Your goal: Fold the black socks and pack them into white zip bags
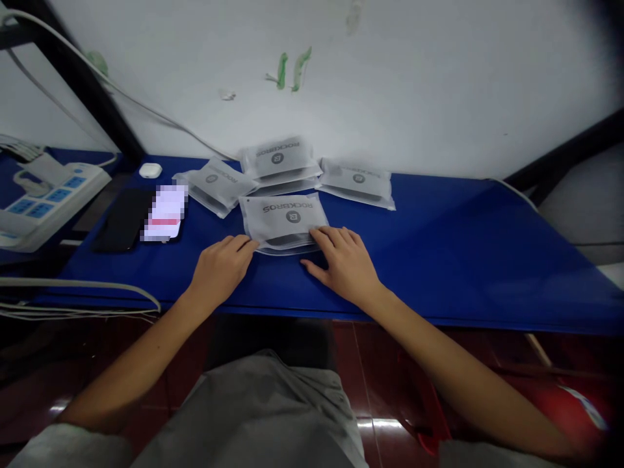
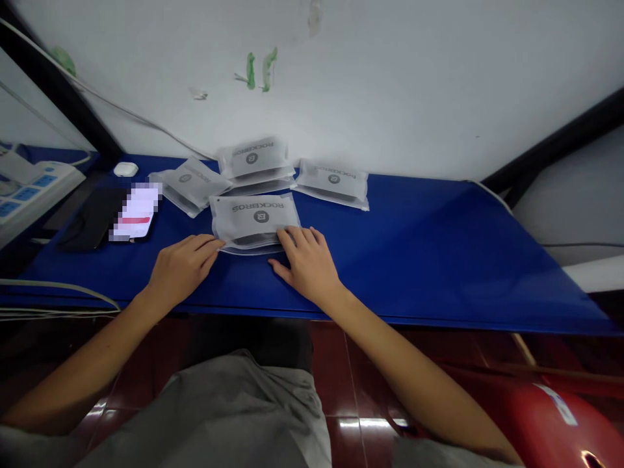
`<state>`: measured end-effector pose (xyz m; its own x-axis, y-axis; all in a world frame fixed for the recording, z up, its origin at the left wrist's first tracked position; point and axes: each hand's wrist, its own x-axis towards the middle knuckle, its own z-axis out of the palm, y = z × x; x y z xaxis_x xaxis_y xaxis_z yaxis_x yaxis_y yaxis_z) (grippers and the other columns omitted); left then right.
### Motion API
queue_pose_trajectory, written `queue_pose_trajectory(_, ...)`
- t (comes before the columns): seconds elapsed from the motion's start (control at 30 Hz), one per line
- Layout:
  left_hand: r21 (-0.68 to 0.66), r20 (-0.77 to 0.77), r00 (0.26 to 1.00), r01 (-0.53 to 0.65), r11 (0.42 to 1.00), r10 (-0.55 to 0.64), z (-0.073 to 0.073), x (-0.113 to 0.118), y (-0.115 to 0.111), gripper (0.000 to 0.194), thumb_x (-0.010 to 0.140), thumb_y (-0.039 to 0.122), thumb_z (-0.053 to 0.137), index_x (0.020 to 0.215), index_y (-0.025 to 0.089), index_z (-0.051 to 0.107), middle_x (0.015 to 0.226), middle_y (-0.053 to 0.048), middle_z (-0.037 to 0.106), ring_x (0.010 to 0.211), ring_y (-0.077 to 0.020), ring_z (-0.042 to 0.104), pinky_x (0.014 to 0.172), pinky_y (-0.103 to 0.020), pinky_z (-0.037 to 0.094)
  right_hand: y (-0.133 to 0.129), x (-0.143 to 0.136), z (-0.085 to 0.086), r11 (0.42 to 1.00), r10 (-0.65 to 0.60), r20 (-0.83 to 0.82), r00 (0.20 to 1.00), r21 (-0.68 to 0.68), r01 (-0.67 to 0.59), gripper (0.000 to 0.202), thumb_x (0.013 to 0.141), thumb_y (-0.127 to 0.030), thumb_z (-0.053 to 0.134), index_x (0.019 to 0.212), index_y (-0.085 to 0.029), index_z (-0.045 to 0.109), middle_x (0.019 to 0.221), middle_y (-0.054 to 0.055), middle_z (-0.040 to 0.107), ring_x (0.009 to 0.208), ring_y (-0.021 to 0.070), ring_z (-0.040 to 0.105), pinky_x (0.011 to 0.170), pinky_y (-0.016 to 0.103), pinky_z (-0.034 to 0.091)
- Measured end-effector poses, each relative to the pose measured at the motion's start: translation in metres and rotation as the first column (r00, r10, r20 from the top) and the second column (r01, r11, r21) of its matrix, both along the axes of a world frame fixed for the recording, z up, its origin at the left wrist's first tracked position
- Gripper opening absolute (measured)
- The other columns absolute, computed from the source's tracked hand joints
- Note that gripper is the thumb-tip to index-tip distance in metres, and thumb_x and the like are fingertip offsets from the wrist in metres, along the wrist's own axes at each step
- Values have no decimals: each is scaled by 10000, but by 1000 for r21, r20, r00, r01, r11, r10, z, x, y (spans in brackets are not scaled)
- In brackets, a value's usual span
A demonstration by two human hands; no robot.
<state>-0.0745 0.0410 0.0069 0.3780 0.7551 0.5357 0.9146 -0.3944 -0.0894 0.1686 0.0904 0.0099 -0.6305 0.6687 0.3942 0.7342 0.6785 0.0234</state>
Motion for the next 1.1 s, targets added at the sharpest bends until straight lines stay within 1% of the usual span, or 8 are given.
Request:
queue_pose_trajectory(0.17,56,128,989,70,996,-77,13,4,-1,212,906,120,470,971,150,670,914,-47,727,735,-166,673,600,-273,522,0,-7,3,985,95,-14,995,149,-92,275,907,-298,524,1130,-145,569,1055,113,656,949,246,574,923,404,395)
queue_pose_trajectory(0.3,20,304,946,111,994,-112,28,5,-1,228,910,118,477,1016,173,671,938,-31,731,839,-153,688,716,-259,538,1,-11,15,963,148,-61,987,236,-129,178,908,-221,498,1045,-161,596,955,81,673,869,217,574,899,384,406)
queue_pose_trajectory(0.4,-8,397,913,103,995,-91,39,4,0,215,893,116,504,986,191,682,932,-9,735,866,-142,686,762,-248,531,1,-12,26,959,172,-106,980,244,-142,190,884,-250,544,1041,-155,592,958,86,674,856,222,577,901,395,411)
queue_pose_trajectory(0.63,-118,564,826,79,990,1,52,1,0,190,845,123,525,874,213,691,781,34,721,703,-118,678,683,-229,521,1,-15,48,960,231,-196,953,204,-191,87,888,-231,538,922,-191,606,839,50,668,788,205,583,790,362,436)
queue_pose_trajectory(0.73,-173,596,803,86,981,35,54,0,0,174,839,140,537,869,216,690,752,34,715,677,-120,673,641,-225,513,0,-14,55,957,256,-170,952,184,-224,92,892,-211,525,911,-180,609,823,55,662,766,199,573,739,344,431)
queue_pose_trajectory(0.87,-200,584,811,105,974,33,57,1,-2,151,848,175,553,875,215,696,768,28,721,680,-126,674,619,-225,510,1,-13,59,954,275,-123,954,159,-254,128,902,-165,490,853,-184,606,766,37,648,717,178,551,690,317,412)
queue_pose_trajectory(1.0,-122,543,839,115,986,-31,58,1,-5,133,866,231,569,893,226,700,869,13,742,779,-142,687,708,-249,528,2,-11,61,959,263,-131,956,144,-244,149,909,-167,475,830,-178,601,757,42,640,704,175,548,683,313,406)
queue_pose_trajectory(1.1,-69,525,850,85,994,-36,55,1,-7,119,860,232,576,877,230,694,838,17,743,744,-136,684,671,-242,528,0,-11,64,963,261,-179,949,113,-244,132,913,-213,481,873,-180,603,790,46,649,718,178,559,682,315,408)
